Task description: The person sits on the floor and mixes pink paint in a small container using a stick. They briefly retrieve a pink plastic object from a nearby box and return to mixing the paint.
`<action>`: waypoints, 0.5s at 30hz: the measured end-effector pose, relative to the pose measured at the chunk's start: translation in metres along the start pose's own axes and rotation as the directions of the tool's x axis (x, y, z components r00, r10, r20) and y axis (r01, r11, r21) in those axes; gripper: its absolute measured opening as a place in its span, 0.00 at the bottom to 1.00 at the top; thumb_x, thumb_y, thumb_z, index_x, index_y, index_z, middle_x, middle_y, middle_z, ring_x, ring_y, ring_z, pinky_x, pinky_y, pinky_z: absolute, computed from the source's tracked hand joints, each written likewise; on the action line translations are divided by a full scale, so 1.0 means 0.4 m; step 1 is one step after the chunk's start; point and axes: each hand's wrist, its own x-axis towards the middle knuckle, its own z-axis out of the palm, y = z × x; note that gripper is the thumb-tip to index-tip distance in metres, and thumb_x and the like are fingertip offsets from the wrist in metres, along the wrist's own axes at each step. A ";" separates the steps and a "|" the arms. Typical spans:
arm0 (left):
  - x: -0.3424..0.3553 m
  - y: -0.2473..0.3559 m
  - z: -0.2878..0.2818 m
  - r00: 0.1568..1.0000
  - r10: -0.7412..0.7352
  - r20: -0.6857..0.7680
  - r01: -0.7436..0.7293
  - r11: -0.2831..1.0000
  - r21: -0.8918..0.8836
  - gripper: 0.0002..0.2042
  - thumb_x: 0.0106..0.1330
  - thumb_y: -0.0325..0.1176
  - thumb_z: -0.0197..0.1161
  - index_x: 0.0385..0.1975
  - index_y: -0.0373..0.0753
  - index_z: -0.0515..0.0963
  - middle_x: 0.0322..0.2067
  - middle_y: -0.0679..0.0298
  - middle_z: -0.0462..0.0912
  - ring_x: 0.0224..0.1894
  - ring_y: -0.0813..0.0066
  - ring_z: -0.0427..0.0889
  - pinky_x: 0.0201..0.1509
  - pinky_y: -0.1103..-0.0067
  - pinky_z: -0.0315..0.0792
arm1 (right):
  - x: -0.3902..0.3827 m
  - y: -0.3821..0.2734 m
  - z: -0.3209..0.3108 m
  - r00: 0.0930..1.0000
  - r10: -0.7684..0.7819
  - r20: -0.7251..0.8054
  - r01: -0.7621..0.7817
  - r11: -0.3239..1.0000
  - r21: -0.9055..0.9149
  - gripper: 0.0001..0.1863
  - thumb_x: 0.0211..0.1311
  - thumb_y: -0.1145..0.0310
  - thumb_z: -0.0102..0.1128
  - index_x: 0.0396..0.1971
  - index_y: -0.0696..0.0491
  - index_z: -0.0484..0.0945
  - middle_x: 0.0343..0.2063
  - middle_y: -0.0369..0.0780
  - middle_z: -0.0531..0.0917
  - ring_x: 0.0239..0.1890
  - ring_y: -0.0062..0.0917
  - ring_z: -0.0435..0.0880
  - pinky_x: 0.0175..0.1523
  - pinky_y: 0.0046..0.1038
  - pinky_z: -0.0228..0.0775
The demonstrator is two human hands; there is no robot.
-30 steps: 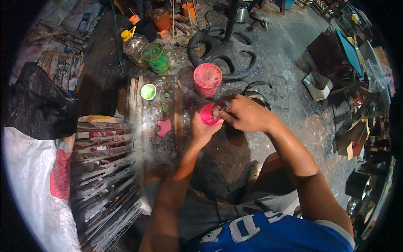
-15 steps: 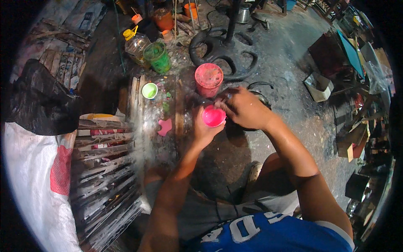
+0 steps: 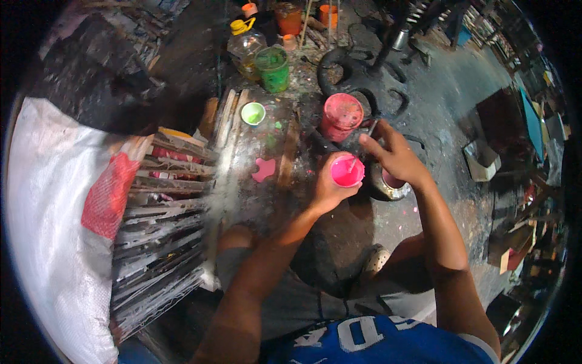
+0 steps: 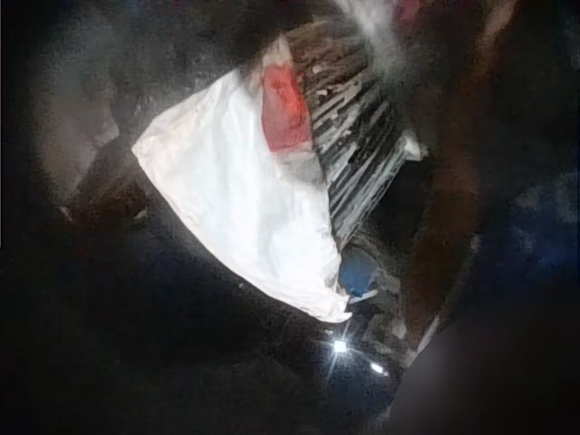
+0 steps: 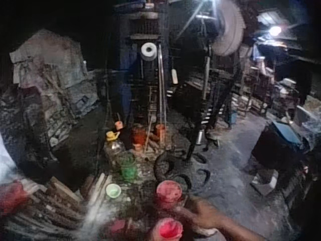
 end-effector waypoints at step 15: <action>-0.107 -0.024 0.049 0.961 0.083 0.262 -0.077 0.996 -0.035 0.20 0.72 0.39 0.70 0.60 0.39 0.78 0.57 0.58 0.83 0.60 0.62 0.81 0.66 0.66 0.75 | 0.375 -0.046 0.762 0.797 -0.051 0.602 0.460 0.696 -0.551 0.27 0.55 0.55 0.78 0.49 0.57 0.86 0.41 0.50 0.90 0.47 0.47 0.92 0.52 0.49 0.84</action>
